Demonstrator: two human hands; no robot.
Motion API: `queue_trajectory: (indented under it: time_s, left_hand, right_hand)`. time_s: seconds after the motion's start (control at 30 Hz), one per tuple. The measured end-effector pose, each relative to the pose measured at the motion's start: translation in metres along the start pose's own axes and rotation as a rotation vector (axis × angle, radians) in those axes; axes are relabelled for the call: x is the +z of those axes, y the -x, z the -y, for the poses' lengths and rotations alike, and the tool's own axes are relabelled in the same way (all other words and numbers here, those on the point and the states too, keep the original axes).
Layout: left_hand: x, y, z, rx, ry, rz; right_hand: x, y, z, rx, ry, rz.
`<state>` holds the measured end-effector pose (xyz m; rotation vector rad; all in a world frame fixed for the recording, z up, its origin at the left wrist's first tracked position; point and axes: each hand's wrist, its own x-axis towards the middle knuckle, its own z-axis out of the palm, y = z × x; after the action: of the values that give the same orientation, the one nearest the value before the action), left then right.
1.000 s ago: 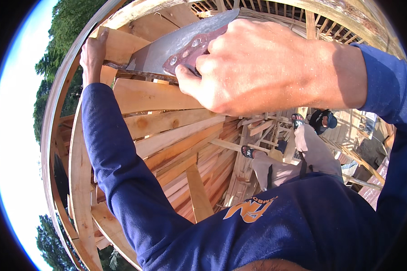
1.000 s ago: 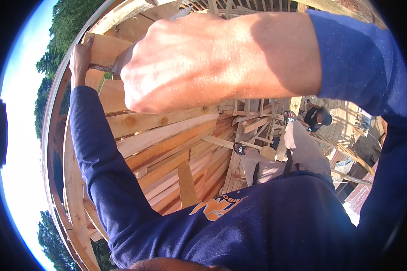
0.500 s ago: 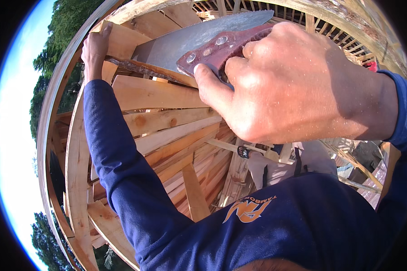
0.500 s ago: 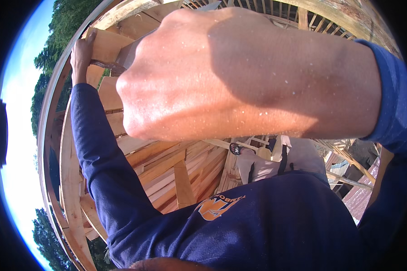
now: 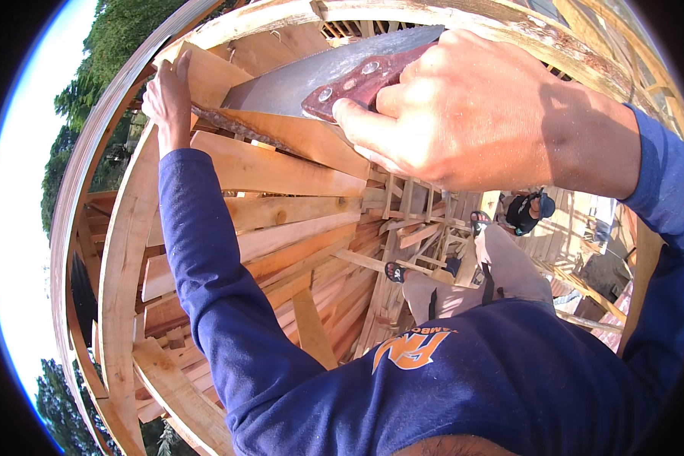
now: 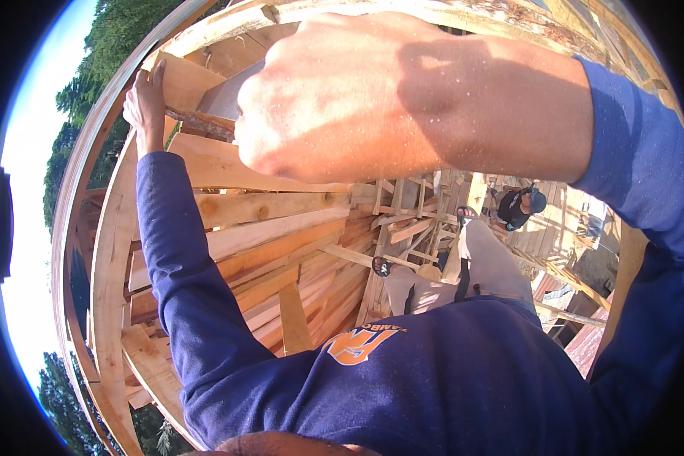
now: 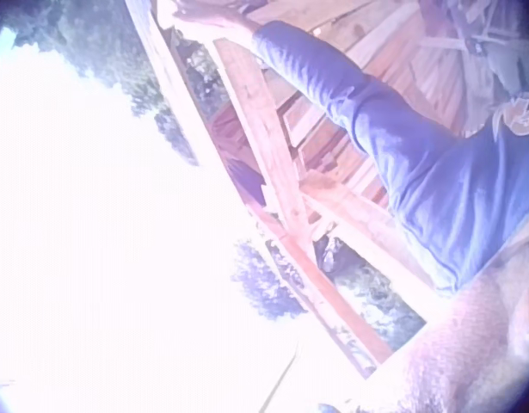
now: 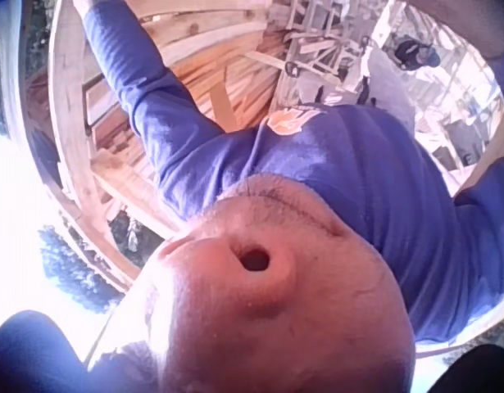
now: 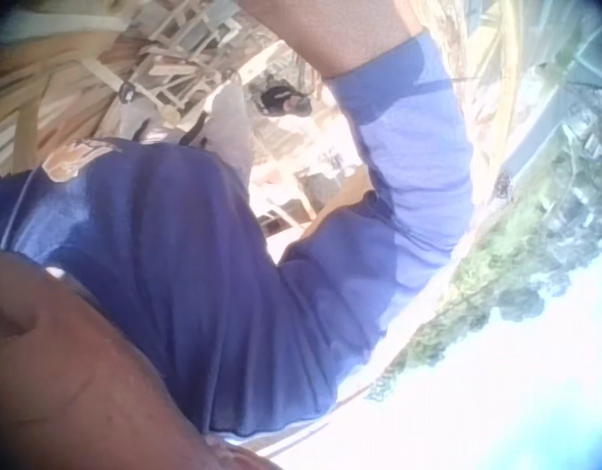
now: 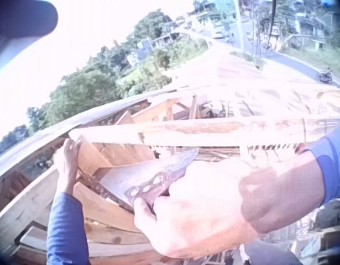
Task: The person saws through wooden planks using a handsaw while standing on a circular wooden frame.
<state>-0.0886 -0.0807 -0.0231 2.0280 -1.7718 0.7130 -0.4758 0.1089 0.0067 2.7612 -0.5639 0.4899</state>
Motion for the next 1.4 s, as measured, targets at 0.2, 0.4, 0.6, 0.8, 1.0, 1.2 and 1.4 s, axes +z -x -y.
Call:
queue_trajectory:
  time_s: [0.2,0.4,0.6,0.8,1.0,1.2,1.4]
  left_hand:
    - [0.046,0.046,0.013,-0.246,0.946,-0.457]
    - [0.044,0.036,-0.011,-0.204,1.027,-0.447]
    - [0.052,0.036,-0.019,-0.177,1.022,-0.479]
    - [0.046,0.034,0.019,-0.229,1.032,-0.478]
    - [0.057,0.028,-0.019,-0.168,1.004,-0.543]
    - [0.063,0.031,0.027,-0.243,0.721,-0.513]
    - [0.054,0.028,0.009,-0.218,1.048,-0.521]
  right_hand:
    - [0.022,0.013,0.001,0.004,-0.046,-0.038]
    - [-0.007,0.022,0.014,-0.069,-0.010,0.060]
    - [0.050,-0.021,-0.003,-0.050,-0.039,-0.049]
    - [0.025,-0.013,0.010,-0.055,-0.024,-0.058]
    - [0.058,-0.050,-0.003,-0.018,-0.007,0.041]
    - [0.021,-0.016,0.010,-0.044,0.007,-0.022]
    - [0.046,-0.055,0.010,-0.036,-0.068,-0.020]
